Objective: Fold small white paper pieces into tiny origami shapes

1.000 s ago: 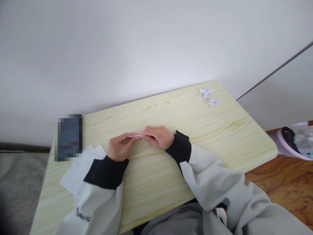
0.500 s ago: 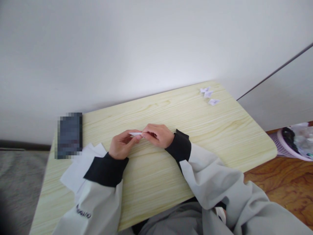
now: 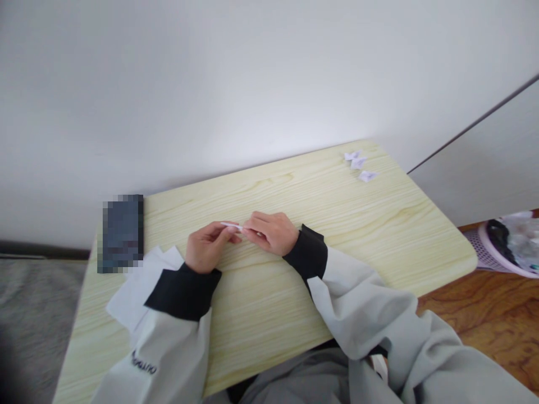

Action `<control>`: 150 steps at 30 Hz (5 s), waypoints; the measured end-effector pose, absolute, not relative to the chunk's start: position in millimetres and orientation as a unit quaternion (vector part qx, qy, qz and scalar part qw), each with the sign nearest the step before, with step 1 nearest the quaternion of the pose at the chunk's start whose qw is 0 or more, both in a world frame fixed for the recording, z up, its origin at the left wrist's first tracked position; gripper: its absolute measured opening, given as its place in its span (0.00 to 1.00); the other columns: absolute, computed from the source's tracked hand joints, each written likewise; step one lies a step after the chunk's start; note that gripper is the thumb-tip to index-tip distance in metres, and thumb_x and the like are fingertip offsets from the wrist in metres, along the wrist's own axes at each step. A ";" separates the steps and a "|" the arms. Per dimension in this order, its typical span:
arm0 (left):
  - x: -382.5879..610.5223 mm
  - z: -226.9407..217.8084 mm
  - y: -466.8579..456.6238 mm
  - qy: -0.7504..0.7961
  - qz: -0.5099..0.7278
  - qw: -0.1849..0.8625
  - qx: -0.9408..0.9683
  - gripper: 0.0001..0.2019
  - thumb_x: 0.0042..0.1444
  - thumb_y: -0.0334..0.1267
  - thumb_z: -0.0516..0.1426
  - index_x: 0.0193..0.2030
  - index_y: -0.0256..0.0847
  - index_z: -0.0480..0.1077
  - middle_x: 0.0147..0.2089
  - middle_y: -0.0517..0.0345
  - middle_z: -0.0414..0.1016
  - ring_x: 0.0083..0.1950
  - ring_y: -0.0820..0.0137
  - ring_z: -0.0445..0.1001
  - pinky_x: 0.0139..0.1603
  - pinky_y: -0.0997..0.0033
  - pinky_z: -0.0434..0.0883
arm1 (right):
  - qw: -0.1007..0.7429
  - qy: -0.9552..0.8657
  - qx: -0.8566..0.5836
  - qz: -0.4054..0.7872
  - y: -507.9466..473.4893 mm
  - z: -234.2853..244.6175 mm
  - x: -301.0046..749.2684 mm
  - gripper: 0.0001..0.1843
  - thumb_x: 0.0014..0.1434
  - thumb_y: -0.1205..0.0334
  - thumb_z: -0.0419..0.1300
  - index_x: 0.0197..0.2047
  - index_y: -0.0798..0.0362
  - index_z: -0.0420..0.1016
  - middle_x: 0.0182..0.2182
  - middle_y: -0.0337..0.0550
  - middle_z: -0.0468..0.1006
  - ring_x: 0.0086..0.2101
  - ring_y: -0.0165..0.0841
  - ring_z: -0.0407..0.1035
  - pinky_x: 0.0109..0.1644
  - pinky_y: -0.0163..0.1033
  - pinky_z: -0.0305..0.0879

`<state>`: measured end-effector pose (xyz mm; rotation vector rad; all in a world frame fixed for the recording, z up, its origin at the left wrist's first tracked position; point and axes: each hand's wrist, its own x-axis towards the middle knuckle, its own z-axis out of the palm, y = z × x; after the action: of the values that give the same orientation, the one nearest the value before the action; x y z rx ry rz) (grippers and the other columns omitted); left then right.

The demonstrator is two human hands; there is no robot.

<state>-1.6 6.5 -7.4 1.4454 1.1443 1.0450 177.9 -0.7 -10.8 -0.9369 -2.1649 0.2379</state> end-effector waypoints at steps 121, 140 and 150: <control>-2.3 -16.6 0.6 0.454 0.344 0.546 0.614 0.13 0.47 0.46 0.61 0.32 0.36 0.73 0.29 0.55 0.76 0.30 0.70 0.73 0.34 0.71 0.71 | 0.378 -0.744 -0.409 0.370 2.0 -7.3 176.2 0.10 0.56 0.57 0.58 0.31 0.56 0.71 0.24 0.38 0.72 0.23 0.24 0.62 0.25 0.29 0.59; -1.0 -6.0 1.4 0.460 0.356 0.578 0.572 0.16 0.46 0.50 0.61 0.31 0.36 0.75 0.29 0.54 0.78 0.27 0.70 0.75 0.32 0.70 0.74 | 0.405 -0.689 -0.422 0.429 3.2 -12.6 176.9 0.13 0.56 0.54 0.58 0.31 0.57 0.72 0.24 0.40 0.74 0.24 0.26 0.66 0.28 0.31 0.63; 4.7 -9.3 0.2 0.481 0.411 0.557 0.538 0.16 0.47 0.49 0.60 0.32 0.34 0.72 0.26 0.56 0.76 0.27 0.71 0.74 0.31 0.71 0.75 | 0.410 -0.647 -0.436 0.473 5.3 -13.9 174.7 0.13 0.55 0.54 0.58 0.34 0.57 0.74 0.24 0.40 0.75 0.22 0.25 0.66 0.27 0.30 0.63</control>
<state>4.7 0.2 -9.3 1.2692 1.1346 0.9702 174.7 5.3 -13.9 -1.0976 -1.6282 1.1905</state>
